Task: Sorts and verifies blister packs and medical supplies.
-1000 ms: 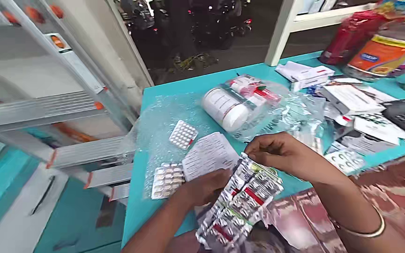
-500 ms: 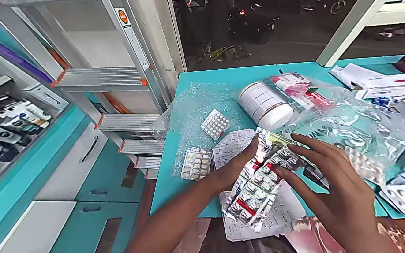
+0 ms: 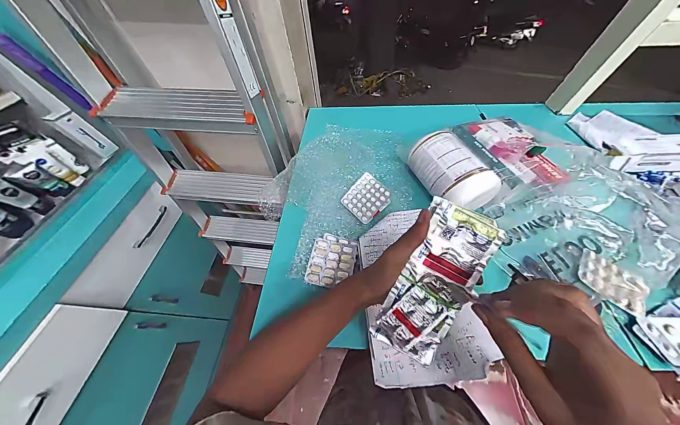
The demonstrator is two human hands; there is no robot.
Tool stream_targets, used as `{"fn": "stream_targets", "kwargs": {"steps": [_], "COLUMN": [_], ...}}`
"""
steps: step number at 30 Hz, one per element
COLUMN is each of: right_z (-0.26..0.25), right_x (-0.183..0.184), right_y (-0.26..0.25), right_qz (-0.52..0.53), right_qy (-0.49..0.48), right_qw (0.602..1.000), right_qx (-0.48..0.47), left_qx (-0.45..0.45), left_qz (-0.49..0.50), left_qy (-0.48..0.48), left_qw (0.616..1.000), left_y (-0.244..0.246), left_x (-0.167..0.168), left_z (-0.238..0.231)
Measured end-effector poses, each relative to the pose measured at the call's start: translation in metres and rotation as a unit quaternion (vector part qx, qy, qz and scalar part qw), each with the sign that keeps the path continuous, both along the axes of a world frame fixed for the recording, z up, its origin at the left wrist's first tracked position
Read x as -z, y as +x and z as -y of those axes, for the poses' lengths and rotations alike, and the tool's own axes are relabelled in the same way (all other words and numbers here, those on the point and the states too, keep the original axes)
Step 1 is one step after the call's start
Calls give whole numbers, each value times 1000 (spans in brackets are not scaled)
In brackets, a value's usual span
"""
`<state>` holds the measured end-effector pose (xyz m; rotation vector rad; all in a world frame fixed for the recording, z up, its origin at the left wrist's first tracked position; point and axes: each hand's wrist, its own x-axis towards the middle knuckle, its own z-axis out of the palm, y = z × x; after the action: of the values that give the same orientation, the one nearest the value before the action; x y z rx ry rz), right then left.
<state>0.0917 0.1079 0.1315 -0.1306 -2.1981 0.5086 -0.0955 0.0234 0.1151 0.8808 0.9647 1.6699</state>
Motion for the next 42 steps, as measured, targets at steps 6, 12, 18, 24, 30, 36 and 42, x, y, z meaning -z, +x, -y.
{"fn": "stream_targets", "kwargs": {"steps": [6, 12, 18, 24, 30, 36, 42], "right_z": [1, -5, -8, -11, -18, -15, -4], "right_x": [2, 17, 29, 27, 28, 28, 28], "right_y": [2, -6, -9, -8, -3, 4, 13], "right_qz": [30, 42, 63, 110, 127, 114, 160], "right_qy": [22, -92, -104, -62, -64, -66, -78], "right_qw": [998, 995, 992, 991, 987, 989, 976], "right_qx": [-43, -26, -27, -47, -73, -69, -126], "left_qx": [24, 56, 69, 7, -13, -102, -239], "left_qz": [46, 45, -4, -4, -3, 11, 36], "left_qy": [27, -38, 15, -47, -102, -99, -77], "left_qw": [998, 997, 998, 999, 995, 990, 967], "left_y": [-1, -1, 0, -7, -14, -26, -62], "left_x": [8, -8, 2, 1, -10, -11, -5], "left_z": [-6, 7, -2, -6, -7, -7, -8]}}
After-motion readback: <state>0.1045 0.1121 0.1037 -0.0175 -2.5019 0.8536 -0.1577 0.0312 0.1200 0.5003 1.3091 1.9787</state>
